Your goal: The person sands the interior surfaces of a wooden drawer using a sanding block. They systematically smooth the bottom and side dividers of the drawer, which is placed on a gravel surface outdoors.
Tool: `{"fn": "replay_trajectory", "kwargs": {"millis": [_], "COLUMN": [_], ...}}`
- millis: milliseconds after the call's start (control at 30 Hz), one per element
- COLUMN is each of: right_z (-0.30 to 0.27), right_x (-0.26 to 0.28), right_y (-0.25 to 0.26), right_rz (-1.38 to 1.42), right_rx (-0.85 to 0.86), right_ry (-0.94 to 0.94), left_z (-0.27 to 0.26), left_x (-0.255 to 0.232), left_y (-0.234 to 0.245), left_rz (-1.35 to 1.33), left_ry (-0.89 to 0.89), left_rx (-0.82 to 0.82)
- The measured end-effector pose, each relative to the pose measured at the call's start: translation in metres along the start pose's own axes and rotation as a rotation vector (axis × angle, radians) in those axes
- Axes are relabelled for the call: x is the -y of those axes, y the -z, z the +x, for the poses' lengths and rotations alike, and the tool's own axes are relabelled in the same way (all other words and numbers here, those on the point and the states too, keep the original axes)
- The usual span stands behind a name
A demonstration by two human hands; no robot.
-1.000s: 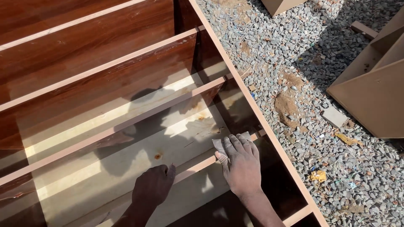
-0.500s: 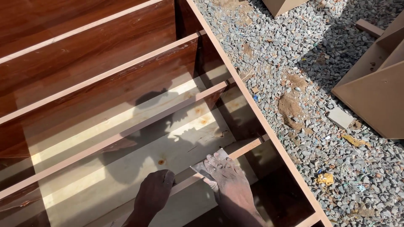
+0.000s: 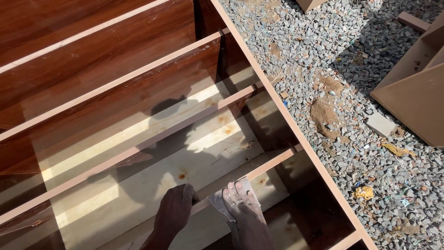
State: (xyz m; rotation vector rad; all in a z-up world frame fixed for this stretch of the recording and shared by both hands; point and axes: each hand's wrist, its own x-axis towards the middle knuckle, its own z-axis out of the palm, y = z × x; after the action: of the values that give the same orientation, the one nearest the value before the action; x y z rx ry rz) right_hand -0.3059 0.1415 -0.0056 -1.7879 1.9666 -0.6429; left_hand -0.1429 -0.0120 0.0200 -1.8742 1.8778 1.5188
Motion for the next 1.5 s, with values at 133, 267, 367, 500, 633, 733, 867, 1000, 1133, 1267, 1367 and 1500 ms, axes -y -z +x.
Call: {"fn": "replay_trajectory", "kwargs": {"millis": [133, 267, 367, 500, 633, 733, 867, 1000, 1133, 1267, 1367, 1500], "right_z": [-0.040, -0.007, 0.015, 0.043, 0.051, 0.065, 0.056, 0.061, 0.062, 0.045, 0.059, 0.060], "right_x": [-0.015, 0.025, 0.025, 0.064, 0.066, 0.048, 0.037, 0.081, 0.030, 0.064, 0.063, 0.044], "right_y": [-0.025, 0.019, 0.004, 0.012, 0.012, 0.063, 0.019, 0.004, 0.043, -0.004, 0.008, 0.031], "right_rz": [0.274, 0.755, 0.819, 0.837, 0.556, 0.734, 0.985, 0.681, 0.832, 0.778, 0.799, 1.023], "right_rx": [0.412, -0.216, -0.291, -0.344, 0.067, -0.121, -0.404, 0.017, -0.340, -0.348, -0.167, -0.584], "right_ry": [-0.448, -0.936, -1.028, -1.171, -1.162, -1.211, -1.103, -1.157, -1.178, -1.204, -1.208, -1.289], "left_z": [0.006, 0.024, 0.024, 0.013, 0.005, 0.007, 0.007, 0.004, 0.001, 0.002, 0.008, 0.000], "left_x": [0.008, 0.039, 0.041, 0.017, 0.006, 0.007, 0.011, 0.007, 0.001, 0.012, 0.017, 0.005], "left_y": [-0.008, -0.030, -0.031, -0.016, -0.007, -0.011, -0.010, -0.008, -0.008, -0.012, -0.010, -0.007], "left_rz": [-0.055, 0.304, 0.354, 0.276, 0.164, 0.191, 0.216, 0.195, 0.156, 0.124, 0.114, 0.104], "left_ry": [-0.022, -0.190, -0.236, -0.128, -0.091, -0.058, -0.046, -0.101, -0.016, -0.118, -0.166, -0.094], "left_rx": [-0.014, -0.118, -0.166, -0.065, -0.047, -0.050, -0.039, -0.055, -0.037, -0.048, -0.051, -0.011]}}
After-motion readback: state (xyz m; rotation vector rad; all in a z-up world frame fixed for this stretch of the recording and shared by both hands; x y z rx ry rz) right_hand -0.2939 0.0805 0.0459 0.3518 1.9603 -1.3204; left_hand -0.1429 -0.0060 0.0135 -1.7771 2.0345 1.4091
